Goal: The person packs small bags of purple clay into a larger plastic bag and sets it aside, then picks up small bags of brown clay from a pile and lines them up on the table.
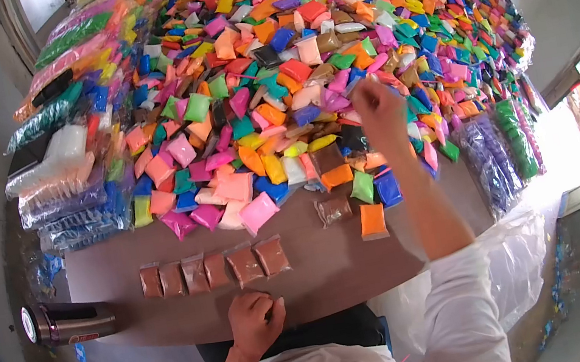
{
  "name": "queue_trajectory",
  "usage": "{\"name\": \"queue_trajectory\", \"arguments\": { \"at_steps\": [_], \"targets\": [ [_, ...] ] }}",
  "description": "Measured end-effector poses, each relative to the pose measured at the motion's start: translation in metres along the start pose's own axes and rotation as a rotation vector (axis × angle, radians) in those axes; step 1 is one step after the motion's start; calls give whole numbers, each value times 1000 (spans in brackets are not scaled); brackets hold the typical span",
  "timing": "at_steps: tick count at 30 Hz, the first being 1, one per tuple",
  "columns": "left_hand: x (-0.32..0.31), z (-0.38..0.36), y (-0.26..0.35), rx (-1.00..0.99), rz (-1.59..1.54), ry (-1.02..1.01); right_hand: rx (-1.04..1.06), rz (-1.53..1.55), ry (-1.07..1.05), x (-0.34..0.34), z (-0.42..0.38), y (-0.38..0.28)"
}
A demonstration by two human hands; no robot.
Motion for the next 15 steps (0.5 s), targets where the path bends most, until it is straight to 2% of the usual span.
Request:
{"name": "queue_trajectory", "arguments": {
  "at_steps": [3,5,8,12,15],
  "targets": [
    [1,2,3,35,63,-33,157,-179,164,0,72,69],
    [-1,1,4,60,99,-40,141,-376,104,4,109,88],
    [-4,1,4,73,130,-15,105,-457,28,-12,147,131],
    [-5,2,4,75,167,1,-26,-603,-197,-38,170,149],
    [-7,3,5,83,187,24,-89,-637,-205,-56,176,162]
  ]
}}
Point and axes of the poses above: each hand's wrist, its own z-axis towards the middle knuckle, its own x-axis out of the back of the hand, y = z × x, the point moved 2 cm from there along z, towards the middle knuckle, and after that the axes turned 11 degrees about x, right-handed, at the moved point
